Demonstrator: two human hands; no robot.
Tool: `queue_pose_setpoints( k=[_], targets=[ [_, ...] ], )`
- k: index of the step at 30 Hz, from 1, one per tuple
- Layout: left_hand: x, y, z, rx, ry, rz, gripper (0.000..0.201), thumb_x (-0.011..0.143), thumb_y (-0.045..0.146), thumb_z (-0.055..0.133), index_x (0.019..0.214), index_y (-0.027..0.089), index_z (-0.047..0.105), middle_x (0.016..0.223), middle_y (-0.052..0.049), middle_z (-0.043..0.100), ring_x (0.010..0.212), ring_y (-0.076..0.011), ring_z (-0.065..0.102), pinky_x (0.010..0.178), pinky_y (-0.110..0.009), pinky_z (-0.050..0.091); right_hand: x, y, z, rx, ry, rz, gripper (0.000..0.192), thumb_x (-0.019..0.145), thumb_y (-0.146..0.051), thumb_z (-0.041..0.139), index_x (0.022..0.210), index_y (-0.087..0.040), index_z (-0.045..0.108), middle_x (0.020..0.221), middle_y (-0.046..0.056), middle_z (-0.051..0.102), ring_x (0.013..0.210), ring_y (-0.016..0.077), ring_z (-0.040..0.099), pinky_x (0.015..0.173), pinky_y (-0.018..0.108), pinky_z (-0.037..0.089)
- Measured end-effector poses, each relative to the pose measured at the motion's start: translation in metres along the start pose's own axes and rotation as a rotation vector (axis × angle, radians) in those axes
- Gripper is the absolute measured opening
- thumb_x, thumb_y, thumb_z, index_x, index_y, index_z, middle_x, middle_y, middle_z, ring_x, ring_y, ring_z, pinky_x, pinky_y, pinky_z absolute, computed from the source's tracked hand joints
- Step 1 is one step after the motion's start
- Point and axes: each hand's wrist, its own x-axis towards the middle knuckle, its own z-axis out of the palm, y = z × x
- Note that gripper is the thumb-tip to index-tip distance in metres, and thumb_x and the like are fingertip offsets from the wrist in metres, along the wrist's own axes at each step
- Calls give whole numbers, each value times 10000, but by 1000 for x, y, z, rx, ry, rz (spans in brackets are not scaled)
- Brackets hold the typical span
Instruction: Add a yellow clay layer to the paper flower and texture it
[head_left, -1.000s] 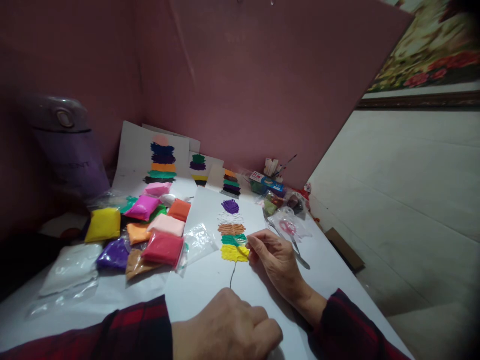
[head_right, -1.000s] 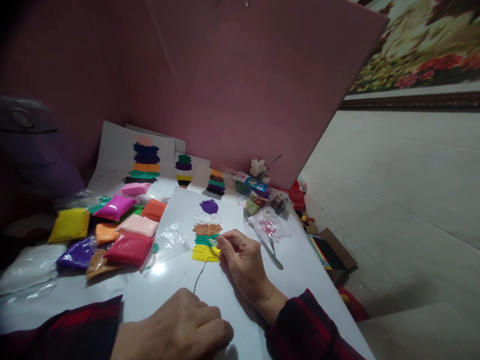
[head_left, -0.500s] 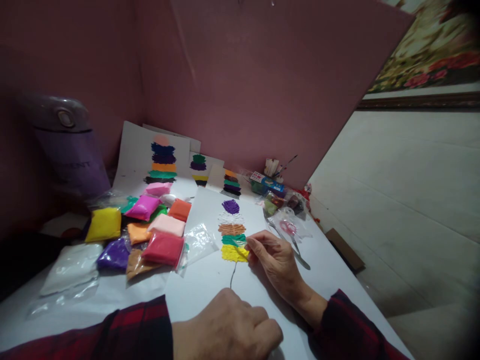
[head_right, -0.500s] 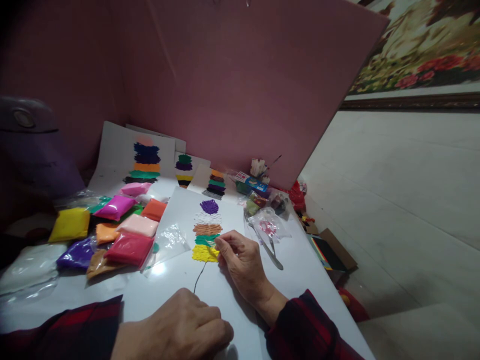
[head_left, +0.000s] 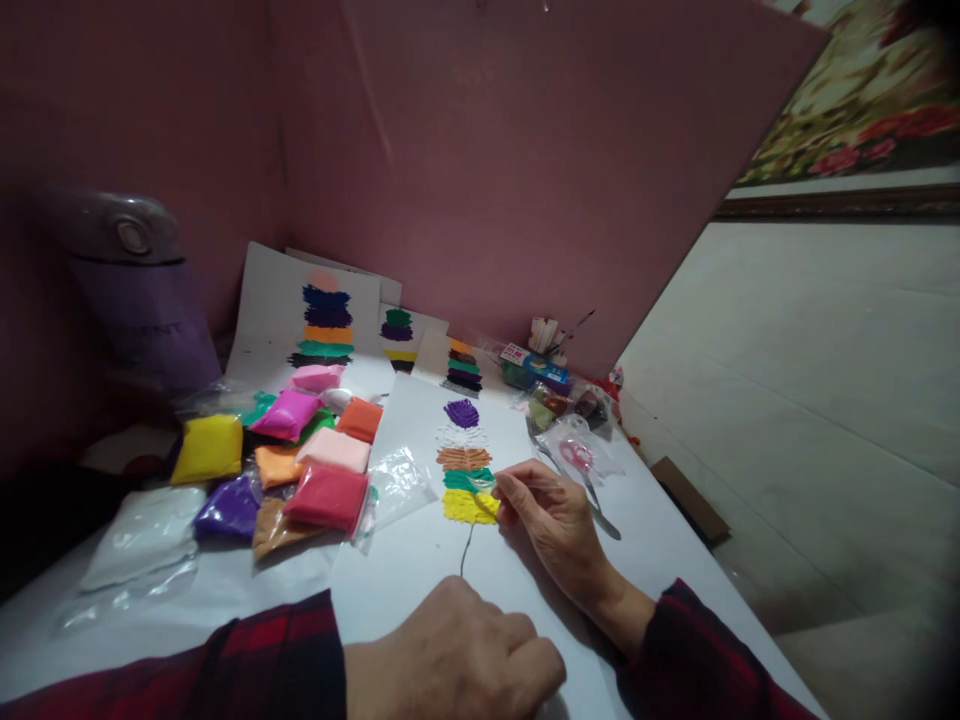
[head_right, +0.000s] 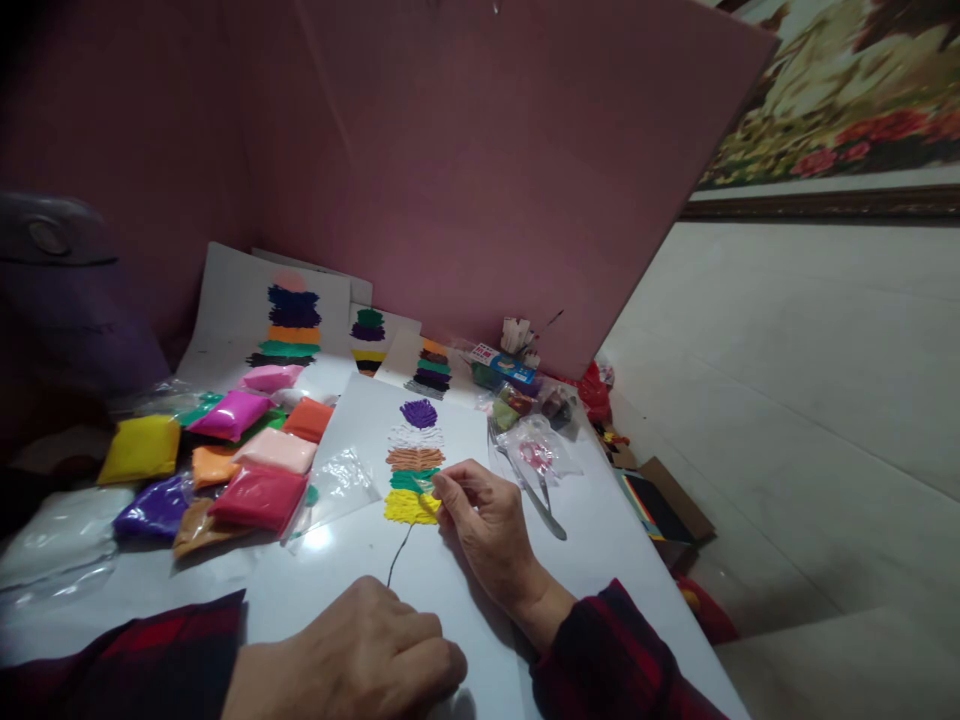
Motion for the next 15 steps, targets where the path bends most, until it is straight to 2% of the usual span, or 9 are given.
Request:
queue_pose_setpoints(
  k=[6, 10, 15],
  targets=[
    [1, 1, -1, 21, -30, -6, 74, 879, 133, 542, 840, 183, 504, 659, 48, 609, 450, -120, 483, 380, -269, 325, 0, -1, 0, -11, 0, 4, 229, 915, -370, 609, 807, -171, 644, 586, -20, 601, 494, 105, 551, 504, 239, 464],
    [1, 0, -2, 17, -28, -2, 93, 854, 115, 549, 816, 183, 499, 646, 50, 595, 448, -122, 473, 367, -277, 316, 0, -2, 1, -2, -18, 18, 236, 912, -379, 605, 802, -173, 643, 579, -19, 600, 495, 113, 554, 493, 240, 462],
    [0, 0, 0, 16, -26, 6, 76, 886, 128, 515, 836, 184, 502, 646, 45, 592, 449, -124, 467, 363, -278, 316, 0, -1, 0, 0, 20, -2, 219, 907, -372, 613, 810, -179, 649, 601, -15, 618, 504, 115, 563, 512, 248, 482]
  ],
)
